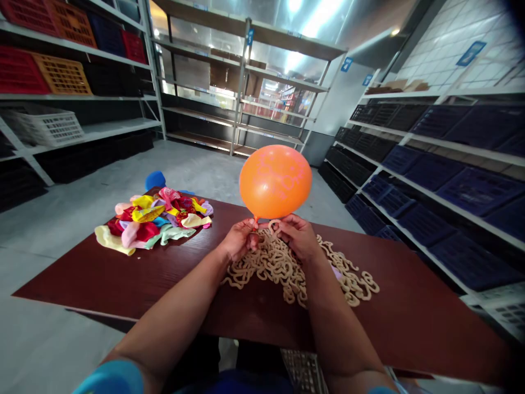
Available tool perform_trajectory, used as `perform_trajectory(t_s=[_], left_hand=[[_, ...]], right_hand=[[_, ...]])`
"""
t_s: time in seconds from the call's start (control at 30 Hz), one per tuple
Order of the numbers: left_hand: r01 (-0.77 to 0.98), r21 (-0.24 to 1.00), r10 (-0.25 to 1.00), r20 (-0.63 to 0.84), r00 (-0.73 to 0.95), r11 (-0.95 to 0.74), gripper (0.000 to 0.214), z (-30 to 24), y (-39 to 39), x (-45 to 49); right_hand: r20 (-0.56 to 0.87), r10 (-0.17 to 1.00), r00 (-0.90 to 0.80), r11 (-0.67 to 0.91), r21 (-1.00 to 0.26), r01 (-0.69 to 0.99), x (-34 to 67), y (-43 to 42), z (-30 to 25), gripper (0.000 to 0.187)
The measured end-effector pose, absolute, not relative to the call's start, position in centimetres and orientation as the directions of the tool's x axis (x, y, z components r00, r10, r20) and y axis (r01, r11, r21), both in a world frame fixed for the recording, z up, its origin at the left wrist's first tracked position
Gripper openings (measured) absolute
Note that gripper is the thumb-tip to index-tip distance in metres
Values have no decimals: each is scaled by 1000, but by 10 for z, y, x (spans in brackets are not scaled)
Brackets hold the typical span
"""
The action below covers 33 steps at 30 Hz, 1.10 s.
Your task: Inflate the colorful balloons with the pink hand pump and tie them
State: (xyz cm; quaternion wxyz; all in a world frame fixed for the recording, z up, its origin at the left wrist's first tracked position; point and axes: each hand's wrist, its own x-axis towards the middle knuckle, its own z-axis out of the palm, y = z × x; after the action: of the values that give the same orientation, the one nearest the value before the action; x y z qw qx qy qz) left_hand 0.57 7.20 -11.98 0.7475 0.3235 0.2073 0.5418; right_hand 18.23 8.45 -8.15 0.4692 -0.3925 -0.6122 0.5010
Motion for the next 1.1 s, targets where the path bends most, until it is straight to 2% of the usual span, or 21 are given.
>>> perform_trajectory(t_s=[0.17,0.3,0.47,0.57,0.63,0.73,0.83,0.93,1.03,1.1], left_hand=[[-663,709,943,-6,332,238,28,-122,71,8],[-669,715,942,44,333,203,28,-121,72,10],[-623,769,952,67,300,142,28,-122,74,12],[-544,837,974,71,216,60,27,-124,75,11],[-415,909,987,106,123,-45,26,-124,76,8],[-115,964,970,241,9,-239,27,-123,78,-1],[113,932,932,354,-77,-345,29,-121,80,-11],[223,910,919,379,-111,-349,31,-119,81,-15],[262,893,914,397,-79,-366,29,-120,81,-14],[221,891,909,415,-43,-397,25,-122,80,-11]], right_hand=[[282,913,-294,364,-888,280,168,82,-81,21],[299,892,-339,427,-804,415,161,81,-81,18],[185,924,-335,288,-913,289,150,75,-70,20],[106,944,-312,173,-966,194,146,71,-63,21],[59,948,-313,109,-984,143,146,69,-60,21],[47,948,-315,75,-994,77,149,66,-52,23],[130,965,-230,141,-989,33,152,60,-38,23],[249,955,-159,265,-961,85,148,52,-22,20],[352,897,-267,417,-875,247,129,47,-9,17],[419,820,-391,558,-740,376,107,50,-3,16]])
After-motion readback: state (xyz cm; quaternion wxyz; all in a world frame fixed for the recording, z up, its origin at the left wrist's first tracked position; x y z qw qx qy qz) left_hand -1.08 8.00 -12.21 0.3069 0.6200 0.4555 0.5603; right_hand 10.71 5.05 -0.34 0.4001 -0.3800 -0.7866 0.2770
